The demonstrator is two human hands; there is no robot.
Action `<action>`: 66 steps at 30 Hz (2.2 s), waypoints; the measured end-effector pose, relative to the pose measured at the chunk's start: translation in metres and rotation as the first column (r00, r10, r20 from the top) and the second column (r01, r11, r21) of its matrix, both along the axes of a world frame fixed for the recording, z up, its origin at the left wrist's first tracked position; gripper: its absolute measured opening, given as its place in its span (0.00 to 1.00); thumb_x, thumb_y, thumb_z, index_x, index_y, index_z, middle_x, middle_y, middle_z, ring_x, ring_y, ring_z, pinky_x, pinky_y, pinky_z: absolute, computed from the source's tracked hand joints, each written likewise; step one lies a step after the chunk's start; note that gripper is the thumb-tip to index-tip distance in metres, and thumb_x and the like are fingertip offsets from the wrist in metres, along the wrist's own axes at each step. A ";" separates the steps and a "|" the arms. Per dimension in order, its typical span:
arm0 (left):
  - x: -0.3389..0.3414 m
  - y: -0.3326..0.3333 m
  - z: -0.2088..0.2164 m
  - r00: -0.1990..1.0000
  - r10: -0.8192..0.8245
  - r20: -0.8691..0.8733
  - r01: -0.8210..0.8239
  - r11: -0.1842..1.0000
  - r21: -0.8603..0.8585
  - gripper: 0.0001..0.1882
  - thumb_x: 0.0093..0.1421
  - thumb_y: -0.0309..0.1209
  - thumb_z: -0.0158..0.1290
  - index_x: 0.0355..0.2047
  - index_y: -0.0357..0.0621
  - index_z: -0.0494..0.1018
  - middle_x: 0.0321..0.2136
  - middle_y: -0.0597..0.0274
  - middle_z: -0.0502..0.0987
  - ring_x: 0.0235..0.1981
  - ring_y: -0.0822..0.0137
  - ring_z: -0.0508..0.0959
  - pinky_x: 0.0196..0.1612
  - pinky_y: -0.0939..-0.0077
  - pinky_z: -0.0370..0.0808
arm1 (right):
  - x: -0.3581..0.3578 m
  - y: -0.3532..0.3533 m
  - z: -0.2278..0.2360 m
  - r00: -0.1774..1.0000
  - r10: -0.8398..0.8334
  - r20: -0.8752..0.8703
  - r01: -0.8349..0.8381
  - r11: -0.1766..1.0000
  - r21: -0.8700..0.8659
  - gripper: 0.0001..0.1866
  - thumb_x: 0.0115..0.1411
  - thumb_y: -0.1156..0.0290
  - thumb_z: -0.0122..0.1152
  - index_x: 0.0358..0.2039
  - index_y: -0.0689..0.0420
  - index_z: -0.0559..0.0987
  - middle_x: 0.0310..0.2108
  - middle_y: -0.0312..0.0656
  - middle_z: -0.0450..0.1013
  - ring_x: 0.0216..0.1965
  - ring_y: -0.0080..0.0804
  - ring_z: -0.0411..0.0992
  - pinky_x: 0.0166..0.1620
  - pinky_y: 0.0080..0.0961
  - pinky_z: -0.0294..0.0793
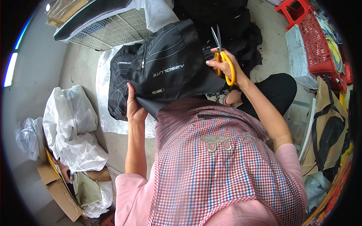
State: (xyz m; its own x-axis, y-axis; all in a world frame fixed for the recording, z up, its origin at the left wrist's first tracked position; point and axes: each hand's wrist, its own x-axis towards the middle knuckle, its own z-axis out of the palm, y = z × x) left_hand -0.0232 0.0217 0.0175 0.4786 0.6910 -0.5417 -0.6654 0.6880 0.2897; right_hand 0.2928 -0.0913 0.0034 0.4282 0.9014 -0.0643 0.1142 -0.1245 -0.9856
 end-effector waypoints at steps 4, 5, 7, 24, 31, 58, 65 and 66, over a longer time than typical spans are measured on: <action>-0.006 -0.012 0.001 0.996 -0.011 0.091 0.018 0.996 -0.086 0.19 0.58 0.42 0.57 0.46 0.48 0.75 0.43 0.59 0.79 0.43 0.64 0.79 0.49 0.67 0.74 | -0.002 0.001 -0.003 0.989 0.114 -0.091 -0.110 0.993 0.045 0.17 0.53 0.77 0.62 0.45 0.56 0.73 0.25 0.34 0.68 0.23 0.18 0.64 0.26 0.10 0.63; -0.015 -0.011 -0.004 0.996 -0.047 -0.082 0.047 0.999 -0.004 0.18 0.58 0.41 0.58 0.46 0.48 0.75 0.43 0.59 0.79 0.41 0.65 0.79 0.47 0.70 0.75 | -0.003 -0.002 0.003 0.994 0.091 -0.060 -0.087 0.994 0.073 0.17 0.53 0.78 0.61 0.45 0.55 0.73 0.25 0.34 0.68 0.23 0.18 0.64 0.27 0.10 0.63; -0.034 -0.010 -0.011 0.903 -0.074 -0.422 0.144 0.980 0.135 0.17 0.58 0.39 0.58 0.45 0.47 0.75 0.42 0.59 0.79 0.38 0.67 0.79 0.44 0.74 0.75 | -0.009 -0.010 0.025 0.999 0.041 -0.003 -0.040 0.991 0.128 0.18 0.52 0.79 0.60 0.45 0.55 0.72 0.26 0.34 0.68 0.24 0.18 0.64 0.27 0.10 0.63; 0.170 0.014 0.085 0.448 0.268 -0.853 0.768 -0.604 0.213 0.16 0.43 0.35 0.68 0.30 0.41 0.77 0.27 0.67 0.76 0.21 0.73 0.70 0.26 0.79 0.69 | -0.036 -0.043 0.088 0.983 -0.007 0.182 -0.040 0.968 0.249 0.19 0.51 0.82 0.59 0.45 0.55 0.72 0.27 0.34 0.67 0.25 0.19 0.63 0.31 0.13 0.64; 0.165 0.025 0.071 0.470 -0.180 -0.864 0.792 -0.345 0.503 0.15 0.45 0.34 0.68 0.18 0.40 0.72 0.13 0.75 0.62 0.15 0.78 0.56 0.20 0.84 0.60 | -0.012 -0.072 0.064 0.918 0.086 0.388 -0.136 0.985 0.103 0.27 0.49 0.71 0.69 0.50 0.58 0.71 0.29 0.36 0.66 0.25 0.23 0.61 0.32 0.17 0.64; 0.174 0.018 0.071 0.447 -0.210 -0.870 0.797 -0.348 0.493 0.15 0.43 0.33 0.69 0.14 0.40 0.73 0.10 0.75 0.59 0.12 0.79 0.53 0.16 0.84 0.56 | -0.011 -0.079 0.056 0.760 0.158 0.630 -0.261 0.963 0.073 0.17 0.50 0.67 0.68 0.35 0.65 0.75 0.19 0.39 0.69 0.15 0.26 0.61 0.20 0.20 0.63; 0.177 0.014 0.079 0.396 -0.072 -0.916 0.827 -0.405 0.389 0.18 0.42 0.40 0.67 0.26 0.38 0.79 0.13 0.67 0.69 0.14 0.70 0.63 0.21 0.77 0.67 | -0.009 -0.090 0.052 0.826 0.190 0.530 -0.228 0.974 0.006 0.12 0.53 0.69 0.64 0.33 0.63 0.75 0.16 0.39 0.70 0.13 0.27 0.67 0.19 0.19 0.67; 0.179 0.014 0.077 0.395 -0.044 -0.918 0.843 -0.379 0.381 0.18 0.42 0.40 0.67 0.26 0.38 0.79 0.13 0.67 0.69 0.14 0.70 0.63 0.21 0.77 0.67 | -0.012 -0.091 0.054 0.821 0.214 0.530 -0.264 0.964 0.020 0.12 0.53 0.69 0.64 0.33 0.63 0.75 0.16 0.39 0.70 0.13 0.27 0.67 0.19 0.19 0.67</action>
State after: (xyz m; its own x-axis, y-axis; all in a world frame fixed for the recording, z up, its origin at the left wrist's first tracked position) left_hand 0.1563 0.0353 0.0942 0.9693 0.2175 -0.1150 0.2118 -0.4997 0.8399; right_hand 0.2804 -0.1826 0.0572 0.1460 0.9707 0.1907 0.6259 0.0586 -0.7777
